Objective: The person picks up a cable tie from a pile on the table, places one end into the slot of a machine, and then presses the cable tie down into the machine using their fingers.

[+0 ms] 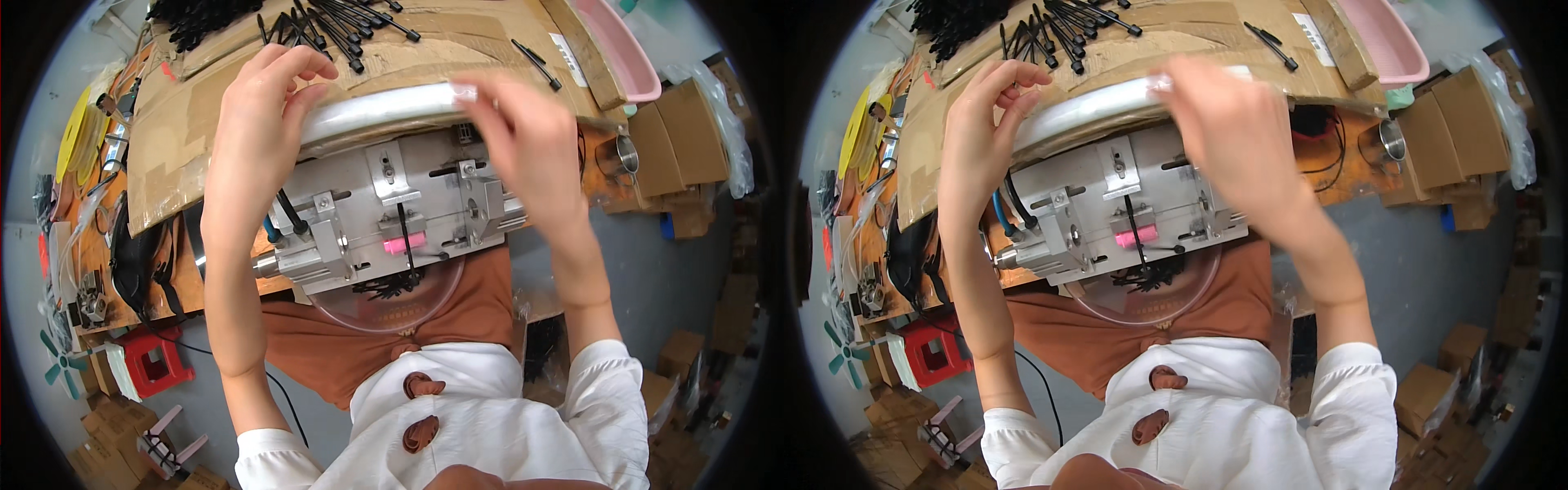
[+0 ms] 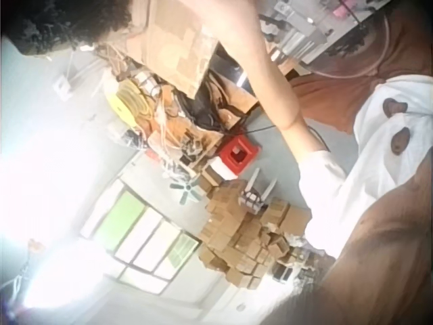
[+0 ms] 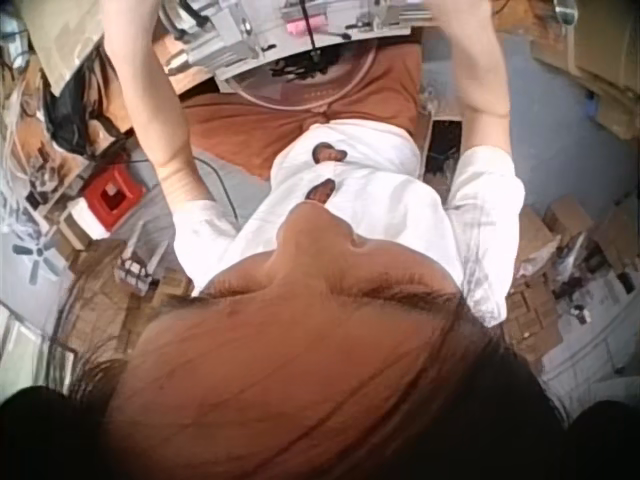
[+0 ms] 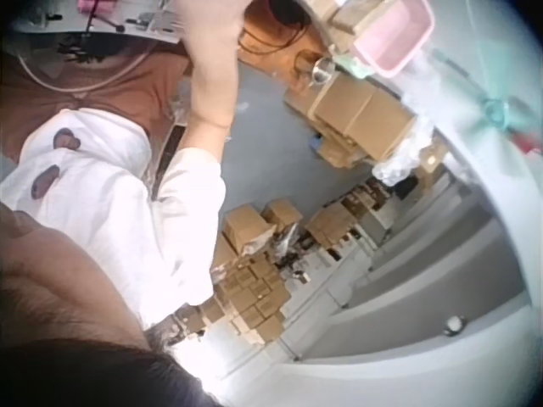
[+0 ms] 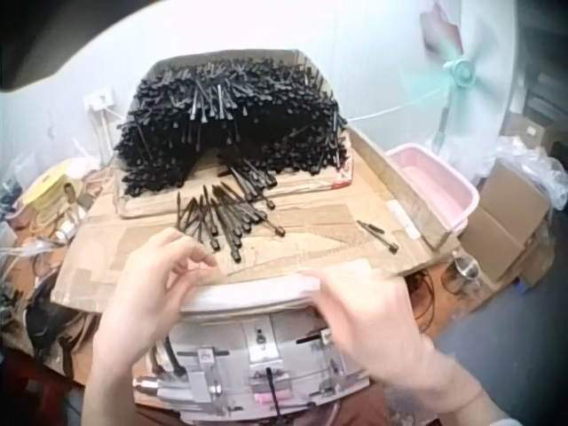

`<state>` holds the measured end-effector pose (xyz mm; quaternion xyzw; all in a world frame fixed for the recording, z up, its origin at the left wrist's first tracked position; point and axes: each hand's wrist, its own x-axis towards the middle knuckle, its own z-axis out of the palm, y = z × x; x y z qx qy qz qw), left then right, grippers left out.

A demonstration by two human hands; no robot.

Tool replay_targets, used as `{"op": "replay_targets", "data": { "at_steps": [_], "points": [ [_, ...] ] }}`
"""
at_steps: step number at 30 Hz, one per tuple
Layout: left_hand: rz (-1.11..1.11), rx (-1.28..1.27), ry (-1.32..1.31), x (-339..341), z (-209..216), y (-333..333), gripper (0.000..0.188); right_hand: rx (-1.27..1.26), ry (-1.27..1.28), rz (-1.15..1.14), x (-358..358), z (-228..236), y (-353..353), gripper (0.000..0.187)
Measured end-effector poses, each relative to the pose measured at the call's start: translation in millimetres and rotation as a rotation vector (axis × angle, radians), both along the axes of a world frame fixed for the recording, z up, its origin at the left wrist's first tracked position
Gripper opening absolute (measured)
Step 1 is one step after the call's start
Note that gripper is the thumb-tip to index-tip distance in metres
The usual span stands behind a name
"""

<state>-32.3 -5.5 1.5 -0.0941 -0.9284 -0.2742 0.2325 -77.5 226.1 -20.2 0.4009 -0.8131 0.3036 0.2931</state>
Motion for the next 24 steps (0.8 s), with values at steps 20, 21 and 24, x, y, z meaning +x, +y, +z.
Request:
{"op": "replay_targets", "data": {
  "at_steps": [20, 21, 24],
  "points": [
    [0.127, 0.116, -0.001, 62, -24, -13, 0.016, 0.888, -0.921, 0.466, 74, -103, 73, 0.009],
    [0.129, 0.118, -0.005, 62, -24, -12, 0.017, 1.047, -0.99, 0.407, 77, -130, 64, 0.016],
    [0.141, 0.115, -0.006, 67, -22, -9, 0.017, 0.609, -0.59, 0.257, 85, -231, 46, 0.013]
  ]
}}
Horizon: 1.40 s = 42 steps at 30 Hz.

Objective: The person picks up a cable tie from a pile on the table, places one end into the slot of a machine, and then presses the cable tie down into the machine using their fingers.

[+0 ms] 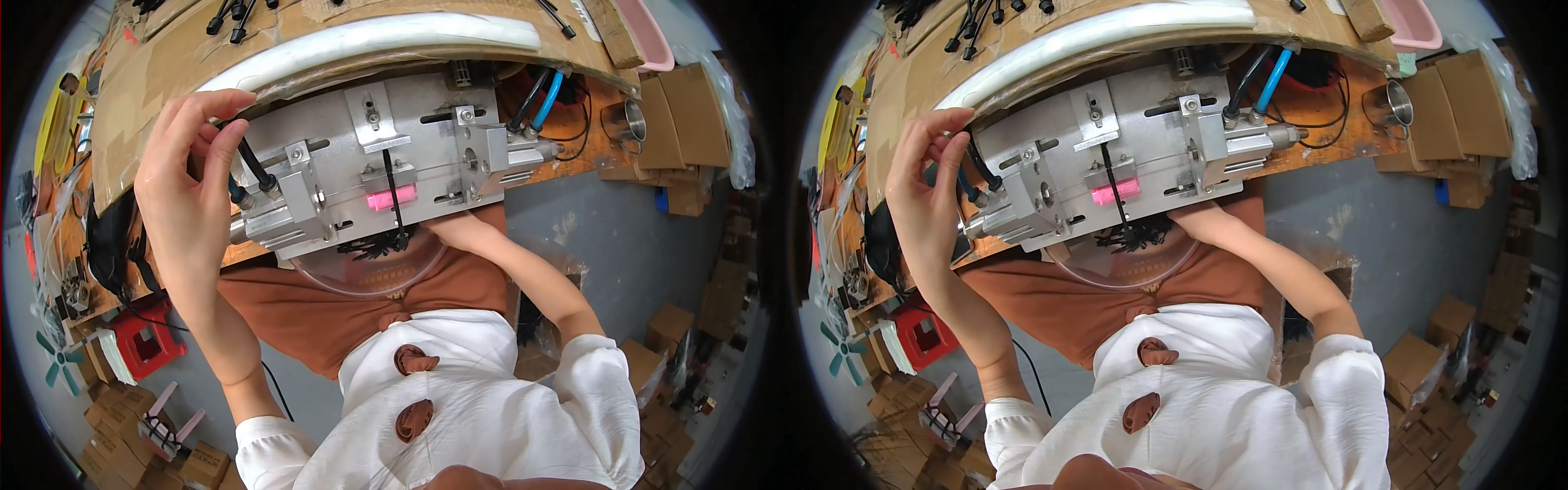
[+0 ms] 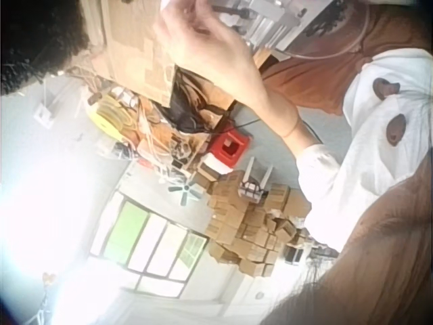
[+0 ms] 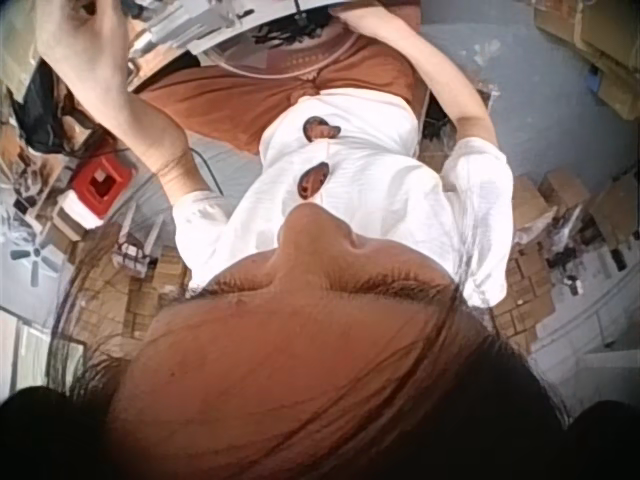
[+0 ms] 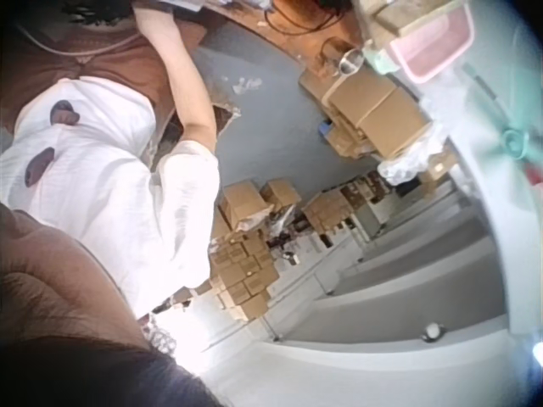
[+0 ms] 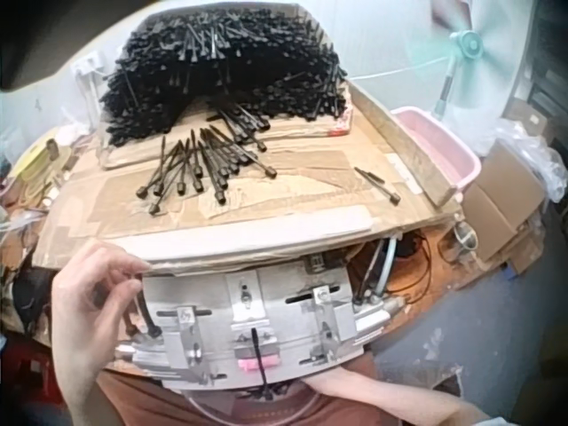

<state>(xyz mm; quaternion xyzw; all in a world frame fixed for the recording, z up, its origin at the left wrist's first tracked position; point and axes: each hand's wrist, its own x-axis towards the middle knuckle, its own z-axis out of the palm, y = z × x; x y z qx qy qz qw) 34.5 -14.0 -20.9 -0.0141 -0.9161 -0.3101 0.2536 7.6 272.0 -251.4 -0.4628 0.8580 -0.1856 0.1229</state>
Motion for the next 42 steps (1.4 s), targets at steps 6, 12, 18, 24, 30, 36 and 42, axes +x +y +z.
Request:
{"op": "replay_targets", "data": {
  "at_steps": [6, 12, 18, 24, 30, 36, 42],
  "points": [
    [0.018, -0.054, -0.019, 14, 5, -2, 0.017, -0.094, 0.128, -0.081, -16, -62, -34, 0.012],
    [-0.005, 0.002, -0.044, 34, -2, 8, 0.021, -0.054, 0.322, 0.043, 3, -74, -11, 0.011],
    [-0.295, 0.122, -0.328, 85, -15, 60, 0.03, -0.007, -0.027, 0.361, 19, 160, 9, 0.011],
    [-0.372, 0.353, -0.199, 90, -36, 79, 0.042, -0.383, 0.258, 0.214, -21, 218, -1, 0.019],
    [-0.355, 0.537, -0.175, 89, -37, 80, 0.034, -0.525, 0.211, 0.404, -45, 218, -25, 0.022],
    [-0.105, 0.145, -0.002, 79, -49, 85, 0.052, -0.544, 0.603, -0.132, -128, 241, -76, 0.02],
    [-0.043, -0.088, -0.099, 83, -77, 105, 0.071, -0.45, 0.451, -0.155, -185, 233, -98, 0.017]
  ]
}}
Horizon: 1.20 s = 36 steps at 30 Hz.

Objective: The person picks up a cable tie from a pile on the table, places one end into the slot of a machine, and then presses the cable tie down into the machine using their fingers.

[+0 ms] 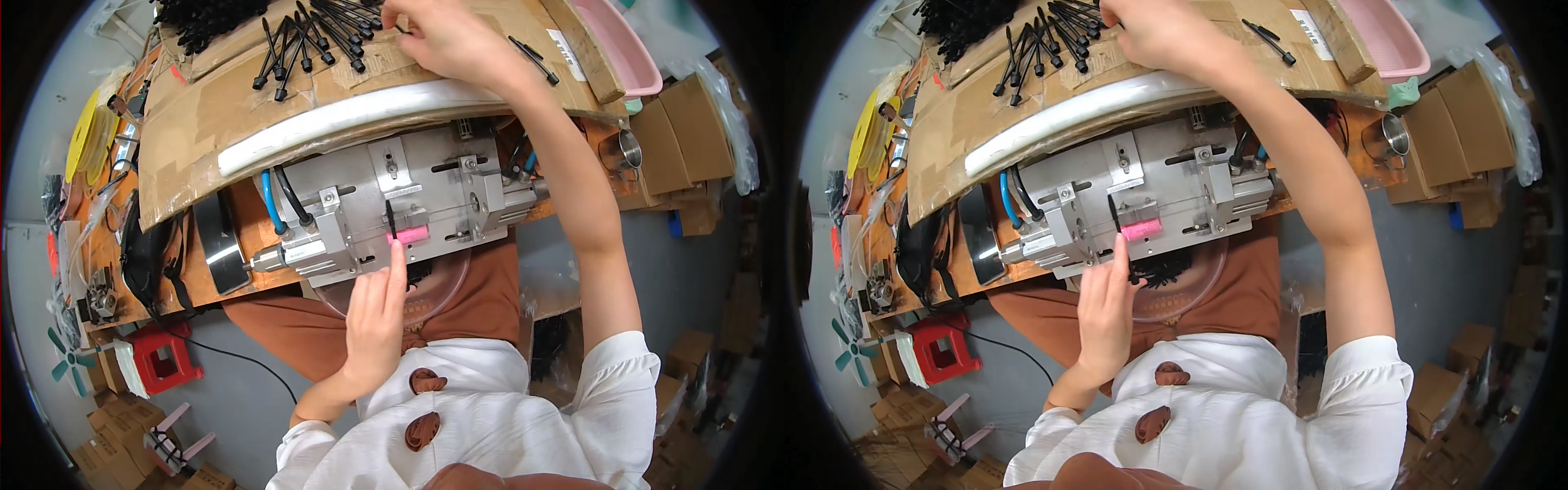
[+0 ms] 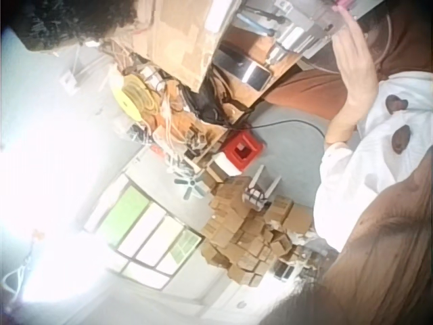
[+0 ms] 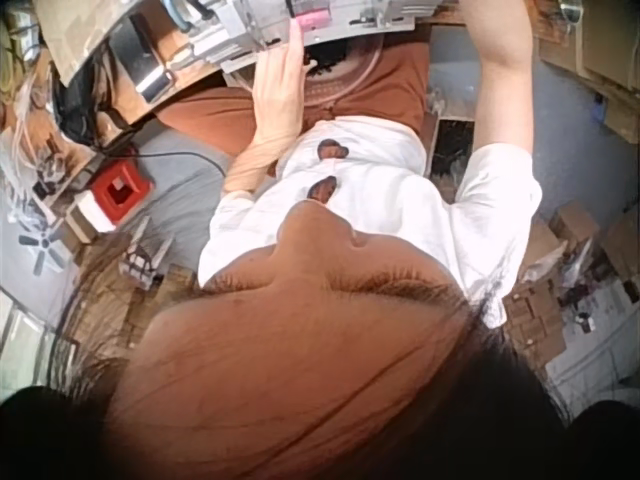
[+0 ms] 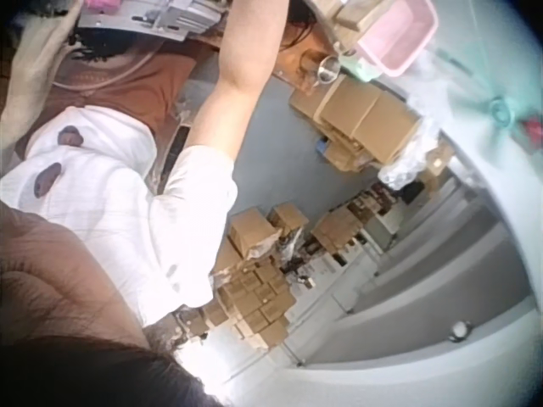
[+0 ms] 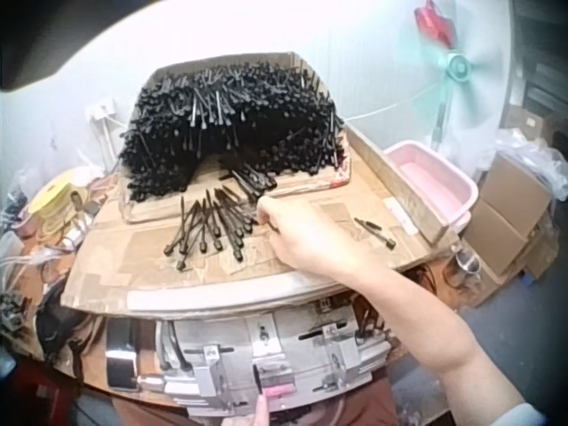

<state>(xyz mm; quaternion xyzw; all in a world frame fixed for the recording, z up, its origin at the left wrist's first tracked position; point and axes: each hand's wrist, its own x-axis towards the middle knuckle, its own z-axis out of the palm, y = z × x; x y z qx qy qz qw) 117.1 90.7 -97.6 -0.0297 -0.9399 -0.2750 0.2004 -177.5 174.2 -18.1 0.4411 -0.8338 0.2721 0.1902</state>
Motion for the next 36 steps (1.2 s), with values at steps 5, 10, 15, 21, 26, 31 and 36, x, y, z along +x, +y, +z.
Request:
{"op": "replay_targets", "data": {
  "at_steps": [5, 10, 15, 21, 26, 31, 36],
  "points": [
    [-0.022, -0.1, -0.082, -9, -14, 13, 0.071, -0.325, -0.668, -0.038, 42, 41, 32, 0.019],
    [-0.016, -0.103, -0.11, -11, -15, 19, 0.071, -0.647, -0.7, 0.08, 72, 29, 75, 0.017],
    [-0.008, -0.095, -0.144, -10, -14, 18, 0.071, -0.684, -0.582, 0.026, 121, 13, 89, 0.015],
    [-0.022, -0.16, -0.128, -10, -13, 17, 0.07, -0.435, -0.44, 0.008, 182, -44, 89, 0.049],
    [0.002, -0.061, -0.216, 26, 13, 17, 0.067, -0.144, -0.409, 0.116, 223, -92, 78, 0.065],
    [-0.183, -0.152, -0.547, 45, -8, 13, 0.061, -0.101, -0.402, 0.133, 225, -111, 64, 0.067],
    [-0.282, -0.259, -0.624, 36, -61, 22, 0.055, -0.043, -0.38, 0.085, 226, -103, 63, 0.066]
  ]
}}
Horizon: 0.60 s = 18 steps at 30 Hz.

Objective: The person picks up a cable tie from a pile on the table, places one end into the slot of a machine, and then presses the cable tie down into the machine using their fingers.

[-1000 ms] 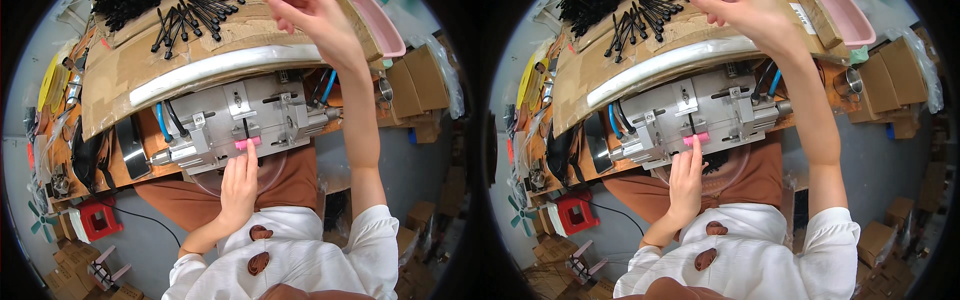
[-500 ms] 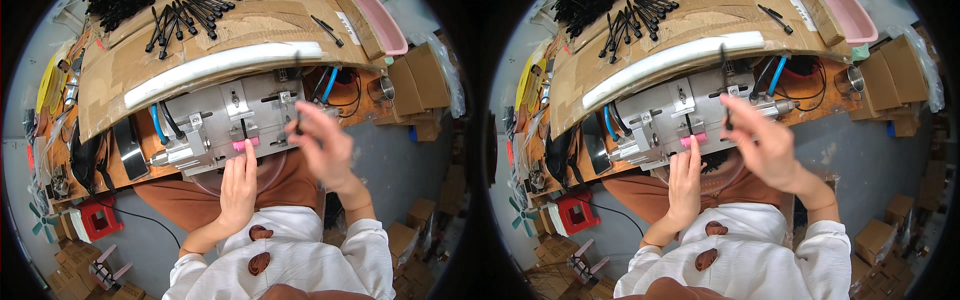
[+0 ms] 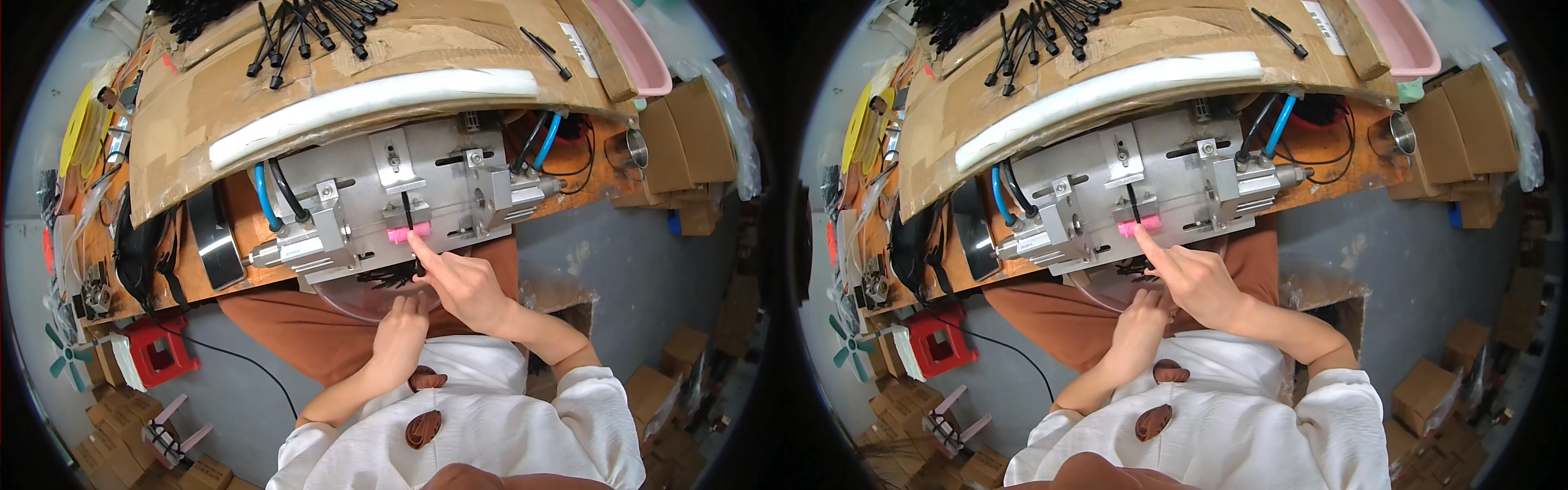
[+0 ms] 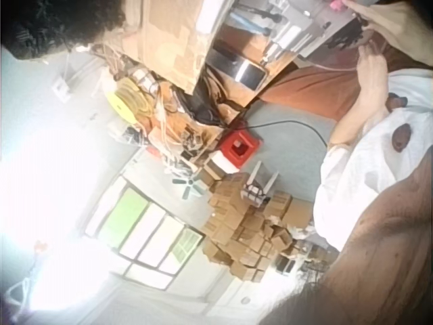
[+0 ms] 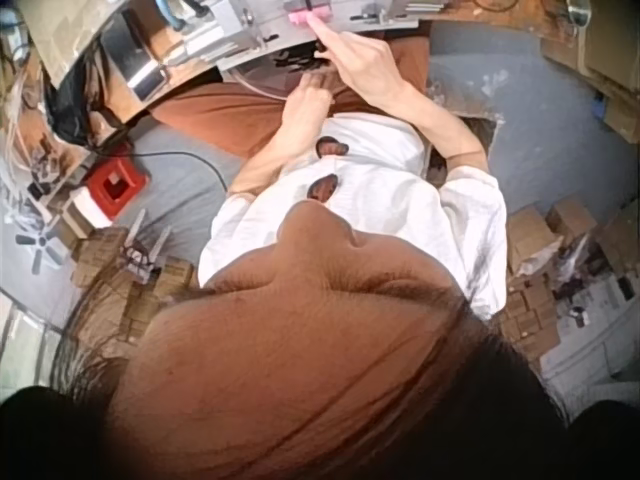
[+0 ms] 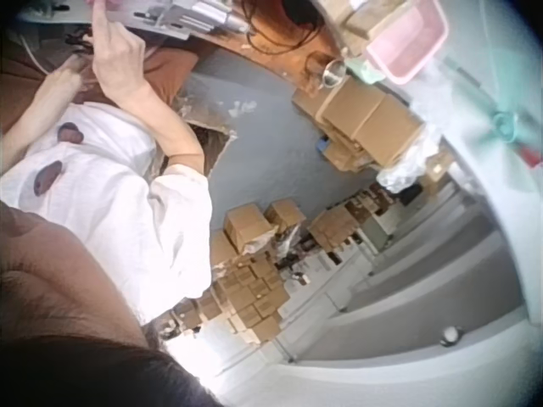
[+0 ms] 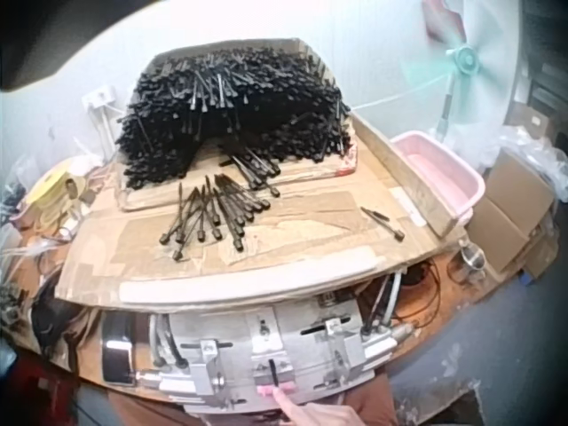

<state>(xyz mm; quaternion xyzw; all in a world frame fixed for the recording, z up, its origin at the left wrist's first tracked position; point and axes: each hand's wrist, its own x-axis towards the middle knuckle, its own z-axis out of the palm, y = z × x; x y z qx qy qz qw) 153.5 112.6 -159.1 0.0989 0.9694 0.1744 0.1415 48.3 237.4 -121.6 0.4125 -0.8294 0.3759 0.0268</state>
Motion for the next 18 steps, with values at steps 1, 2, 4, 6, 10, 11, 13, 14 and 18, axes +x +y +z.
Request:
{"op": "replay_targets", "data": {
  "at_steps": [1, 2, 4, 6, 10, 11, 13, 14, 18],
  "points": [
    [-0.043, -0.049, -0.075, -2, -21, 4, 0.056, 0.015, 0.007, 0.003, 0, 3, -1, 0.066],
    [-0.085, -0.1, -0.15, -5, -41, 7, 0.057, 0.028, 0.015, 0.007, -2, 6, -2, 0.066],
    [-0.063, -0.078, -0.208, -10, -75, 14, 0.06, 0.06, 0.061, 0.046, -11, 25, -1, 0.068],
    [-0.11, -0.035, -0.273, -10, -109, 18, 0.067, 0.114, 0.188, 0.061, -25, 58, -1, 0.065],
    [-0.201, 0.034, -0.364, -10, -125, 32, 0.056, -0.111, 0.691, 0.039, -101, 102, -50, 0.042],
    [-0.225, 0.016, -0.406, -12, -115, 31, 0.054, -0.045, 0.744, 0.03, -117, 113, -73, 0.034],
    [-0.216, 0.027, -0.386, -11, -113, 29, 0.054, 0.033, 0.889, 0.129, -160, 119, -126, 0.021],
    [-0.234, 0.052, -0.364, -12, -113, 29, 0.053, 0.059, 0.997, 0.204, -184, 115, -144, 0.016],
    [-0.22, 0.217, -0.448, -14, -96, 11, 0.053, 0.294, 0.796, 0.42, -202, 120, -159, 0.029]
  ]
}}
